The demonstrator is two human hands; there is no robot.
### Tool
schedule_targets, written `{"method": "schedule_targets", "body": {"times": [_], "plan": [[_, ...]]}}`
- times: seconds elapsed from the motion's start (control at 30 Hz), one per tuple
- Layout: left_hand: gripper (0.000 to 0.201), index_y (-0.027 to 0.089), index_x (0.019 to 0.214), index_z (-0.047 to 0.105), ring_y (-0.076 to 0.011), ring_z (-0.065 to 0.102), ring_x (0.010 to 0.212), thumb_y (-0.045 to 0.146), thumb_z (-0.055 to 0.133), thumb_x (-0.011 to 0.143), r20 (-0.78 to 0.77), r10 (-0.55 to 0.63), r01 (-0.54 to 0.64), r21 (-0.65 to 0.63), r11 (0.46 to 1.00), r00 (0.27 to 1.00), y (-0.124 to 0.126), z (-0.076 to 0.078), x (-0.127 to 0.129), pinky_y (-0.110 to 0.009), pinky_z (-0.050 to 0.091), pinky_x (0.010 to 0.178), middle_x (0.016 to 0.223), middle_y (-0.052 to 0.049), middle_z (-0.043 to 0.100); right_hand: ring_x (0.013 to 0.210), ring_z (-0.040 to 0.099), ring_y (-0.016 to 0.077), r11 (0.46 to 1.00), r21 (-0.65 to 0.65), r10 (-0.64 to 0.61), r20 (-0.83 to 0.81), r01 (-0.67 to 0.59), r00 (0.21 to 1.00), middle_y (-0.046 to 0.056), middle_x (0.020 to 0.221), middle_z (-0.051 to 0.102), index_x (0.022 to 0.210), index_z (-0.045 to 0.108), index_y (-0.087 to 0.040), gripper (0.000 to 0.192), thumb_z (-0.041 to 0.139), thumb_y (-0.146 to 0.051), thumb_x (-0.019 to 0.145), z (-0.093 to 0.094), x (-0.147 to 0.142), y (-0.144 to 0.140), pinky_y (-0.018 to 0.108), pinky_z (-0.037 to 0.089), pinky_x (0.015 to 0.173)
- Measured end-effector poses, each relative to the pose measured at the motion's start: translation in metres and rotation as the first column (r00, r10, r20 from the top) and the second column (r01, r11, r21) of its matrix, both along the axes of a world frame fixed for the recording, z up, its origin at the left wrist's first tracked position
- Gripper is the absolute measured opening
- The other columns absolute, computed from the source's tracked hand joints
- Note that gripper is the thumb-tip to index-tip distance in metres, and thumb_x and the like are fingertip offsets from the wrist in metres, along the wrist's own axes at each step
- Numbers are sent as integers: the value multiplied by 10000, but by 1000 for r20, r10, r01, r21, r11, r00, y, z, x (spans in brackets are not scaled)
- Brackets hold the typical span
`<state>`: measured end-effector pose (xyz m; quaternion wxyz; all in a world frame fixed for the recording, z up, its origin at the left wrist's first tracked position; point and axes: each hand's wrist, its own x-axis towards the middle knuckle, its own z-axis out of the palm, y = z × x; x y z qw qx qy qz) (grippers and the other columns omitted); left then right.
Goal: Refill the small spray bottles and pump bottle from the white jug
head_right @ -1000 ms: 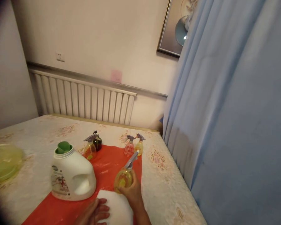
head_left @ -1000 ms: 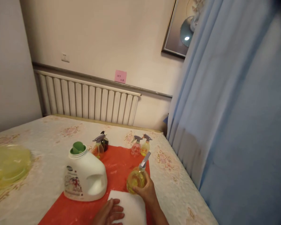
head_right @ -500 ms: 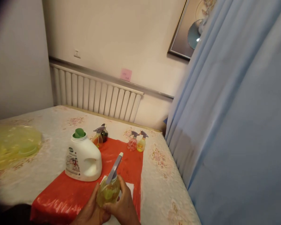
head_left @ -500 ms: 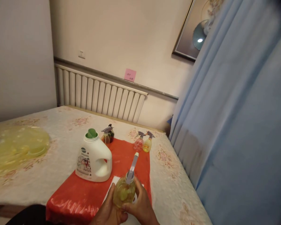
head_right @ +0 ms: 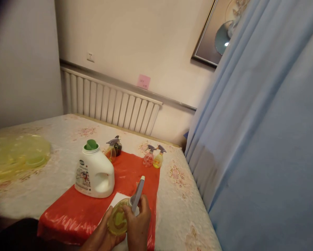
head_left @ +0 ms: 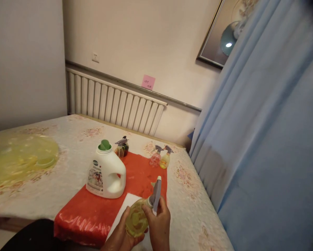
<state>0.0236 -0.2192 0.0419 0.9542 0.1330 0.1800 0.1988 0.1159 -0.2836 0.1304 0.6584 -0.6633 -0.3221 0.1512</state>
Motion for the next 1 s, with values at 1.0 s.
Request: {"method": "schedule_targets", "body": {"times": [1.0], "plan": [[497, 137, 1073, 662, -224, 690, 538, 573, 596, 844, -36, -119, 118, -27, 993, 992, -8, 2, -2, -262, 472, 495, 716, -90, 753, 899, 706, 265, 968, 126, 236, -171, -216, 957, 76, 961, 757, 998, 697, -185, 402, 771, -191, 603, -2, 0, -5, 333, 573, 800]]}}
